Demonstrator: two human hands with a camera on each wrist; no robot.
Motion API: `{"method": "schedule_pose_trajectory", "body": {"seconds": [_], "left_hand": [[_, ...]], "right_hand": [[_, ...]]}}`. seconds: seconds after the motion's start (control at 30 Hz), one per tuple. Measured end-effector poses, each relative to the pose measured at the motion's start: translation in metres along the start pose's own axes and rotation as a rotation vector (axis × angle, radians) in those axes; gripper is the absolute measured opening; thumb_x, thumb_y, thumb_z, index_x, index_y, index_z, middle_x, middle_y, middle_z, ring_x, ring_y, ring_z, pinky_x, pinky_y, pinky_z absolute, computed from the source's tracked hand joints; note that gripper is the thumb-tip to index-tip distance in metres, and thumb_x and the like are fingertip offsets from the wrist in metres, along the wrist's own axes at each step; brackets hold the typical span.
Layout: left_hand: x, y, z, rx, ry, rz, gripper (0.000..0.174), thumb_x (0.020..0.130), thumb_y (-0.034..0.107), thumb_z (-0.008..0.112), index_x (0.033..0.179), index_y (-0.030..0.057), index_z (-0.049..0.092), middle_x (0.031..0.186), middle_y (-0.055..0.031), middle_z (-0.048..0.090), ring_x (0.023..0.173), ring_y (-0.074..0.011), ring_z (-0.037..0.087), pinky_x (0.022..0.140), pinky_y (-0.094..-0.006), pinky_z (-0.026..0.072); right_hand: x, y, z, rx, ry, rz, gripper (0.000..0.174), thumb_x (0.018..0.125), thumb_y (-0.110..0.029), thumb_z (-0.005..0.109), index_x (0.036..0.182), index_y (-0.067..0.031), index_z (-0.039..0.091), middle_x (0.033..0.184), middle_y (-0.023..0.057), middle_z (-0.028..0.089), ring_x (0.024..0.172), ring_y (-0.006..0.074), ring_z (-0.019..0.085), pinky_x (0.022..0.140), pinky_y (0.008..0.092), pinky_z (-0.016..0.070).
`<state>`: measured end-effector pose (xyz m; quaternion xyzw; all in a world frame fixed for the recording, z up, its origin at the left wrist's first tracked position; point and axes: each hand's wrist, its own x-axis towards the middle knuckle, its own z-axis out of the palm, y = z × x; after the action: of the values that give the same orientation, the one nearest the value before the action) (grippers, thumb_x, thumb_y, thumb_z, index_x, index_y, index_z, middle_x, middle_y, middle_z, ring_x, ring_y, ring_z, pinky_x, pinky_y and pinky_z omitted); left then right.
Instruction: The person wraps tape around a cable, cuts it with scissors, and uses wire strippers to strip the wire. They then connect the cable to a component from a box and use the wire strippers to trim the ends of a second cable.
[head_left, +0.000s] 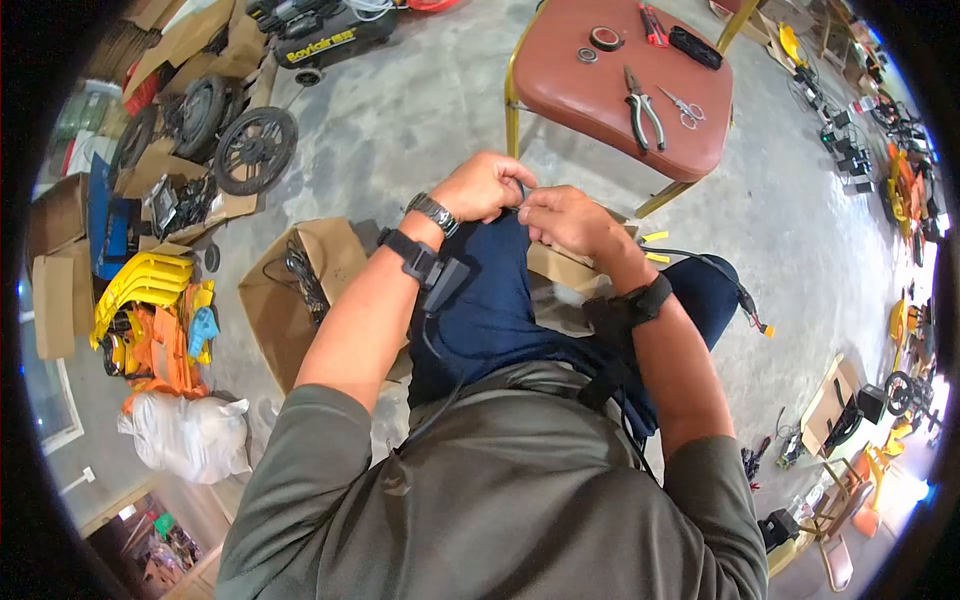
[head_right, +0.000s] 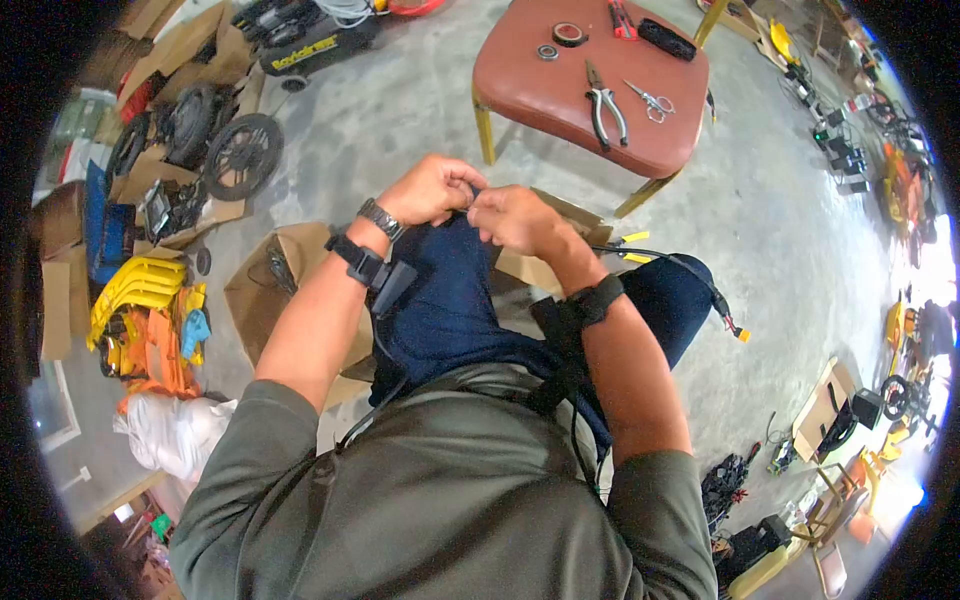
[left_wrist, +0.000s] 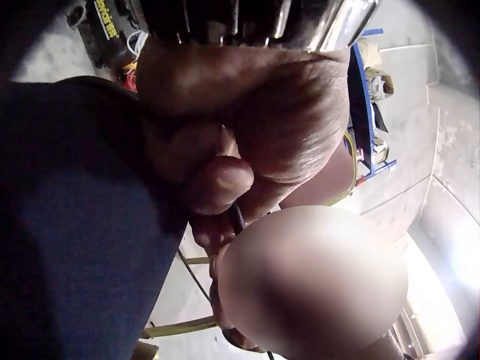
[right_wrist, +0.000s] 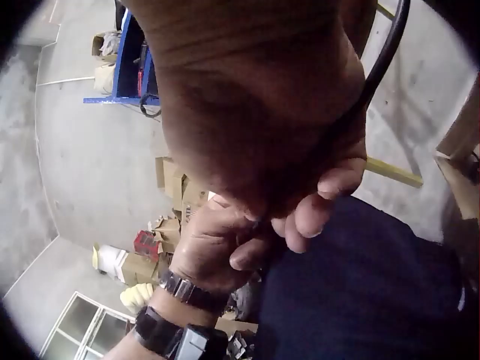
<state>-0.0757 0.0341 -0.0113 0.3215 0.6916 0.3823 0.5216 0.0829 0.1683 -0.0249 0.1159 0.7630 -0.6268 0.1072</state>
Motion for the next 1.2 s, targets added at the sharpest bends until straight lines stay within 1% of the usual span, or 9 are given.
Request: {"method": "schedule_pose_trajectory", "body": {"seconds": [0.07,0.17,0.3,0.63,0.67,0.77,0.9,1.0,1.2], "left_hand": [[-0.001,0.0,0.001,0.013,-0.001,0.029,0.028,0.089,0.0,0.059,0.115,0.0012,0.068,0.072,-0.0001,0.064,0.048,-0.0046,0.048,0.042,-0.0218,0.0368],[0.0,-0.006,-0.001,-0.018,-0.016,0.043,0.025,0.091,0.002,0.059,0.114,0.0013,0.067,0.071,0.0006,0.064,0.048,-0.0048,0.049,0.042,-0.0219,0.0368],[-0.002,0.001,0.004,0.076,0.034,0.016,0.021,0.092,0.004,0.06,0.11,0.0004,0.069,0.071,0.0006,0.063,0.048,-0.0053,0.05,0.043,-0.0219,0.0375],[-0.024,0.001,0.005,0.101,0.065,0.022,0.023,0.085,0.014,0.076,0.103,-0.0001,0.074,0.074,-0.0011,0.067,0.058,-0.0062,0.057,0.049,-0.0228,0.0428],[-0.021,-0.009,0.002,0.23,0.041,0.197,0.023,0.085,0.017,0.077,0.1,-0.0006,0.076,0.078,-0.0041,0.071,0.069,-0.0101,0.063,0.061,-0.0261,0.05],[-0.025,-0.005,0.009,0.303,0.012,0.254,0.025,0.085,0.018,0.077,0.102,-0.0003,0.075,0.083,-0.0077,0.074,0.077,-0.0142,0.067,0.071,-0.0295,0.0532],[-0.03,-0.001,0.016,0.335,-0.002,0.277,0.025,0.086,0.018,0.076,0.103,0.0007,0.074,0.089,-0.0108,0.075,0.083,-0.0175,0.07,0.076,-0.0309,0.0534],[-0.031,-0.004,0.018,0.322,0.037,0.208,0.025,0.086,0.018,0.076,0.104,0.0008,0.074,0.086,-0.0088,0.074,0.079,-0.0154,0.068,0.075,-0.0296,0.0528],[-0.043,0.001,0.005,0.372,0.054,0.176,0.027,0.087,0.02,0.076,0.108,0.0041,0.073,0.082,-0.0088,0.072,0.075,-0.014,0.066,0.072,-0.0299,0.052]], "right_hand": [[-0.003,0.001,0.003,-0.163,0.042,-0.096,0.03,0.093,-0.029,0.059,0.101,-0.0024,0.07,0.08,0.0135,0.07,0.073,0.0221,0.068,0.071,0.0371,0.0538],[-0.002,0.003,0.01,0.017,0.095,-0.002,0.028,0.093,-0.029,0.058,0.1,-0.0051,0.07,0.081,0.0163,0.07,0.079,0.0282,0.07,0.076,0.0418,0.0542],[0.005,0.014,0.018,-0.597,0.242,-0.236,0.03,0.094,-0.035,0.058,0.097,-0.007,0.069,0.09,0.0172,0.072,0.09,0.0395,0.068,0.082,0.0496,0.0533],[-0.102,0.037,-0.051,-0.751,0.256,0.0,0.031,0.086,-0.037,0.068,0.094,-0.0067,0.069,0.085,0.0225,0.068,0.085,0.0416,0.067,0.073,0.05,0.0522],[-0.121,0.05,-0.066,-0.701,0.262,-0.005,0.028,0.086,-0.033,0.068,0.094,-0.0063,0.07,0.088,0.0221,0.068,0.085,0.0417,0.066,0.073,0.0486,0.0526],[-0.178,0.033,-0.094,-0.689,0.367,0.2,0.026,0.089,-0.031,0.066,0.094,-0.0052,0.072,0.09,0.0223,0.069,0.087,0.0431,0.066,0.077,0.0485,0.0529],[-0.227,0.034,-0.111,-0.416,0.492,0.14,0.022,0.09,-0.022,0.068,0.091,0.0004,0.068,0.075,0.0147,0.065,0.071,0.0271,0.062,0.068,0.0396,0.0493],[-0.244,0.033,-0.107,-0.297,0.538,0.312,0.021,0.091,-0.019,0.069,0.088,0.0014,0.065,0.069,0.0073,0.056,0.069,0.0153,0.052,0.065,0.0348,0.0453],[-0.252,0.047,-0.093,-0.291,0.608,0.31,0.02,0.092,-0.019,0.069,0.089,0.0009,0.065,0.071,0.0056,0.055,0.07,0.0133,0.051,0.067,0.0322,0.0459]]}}
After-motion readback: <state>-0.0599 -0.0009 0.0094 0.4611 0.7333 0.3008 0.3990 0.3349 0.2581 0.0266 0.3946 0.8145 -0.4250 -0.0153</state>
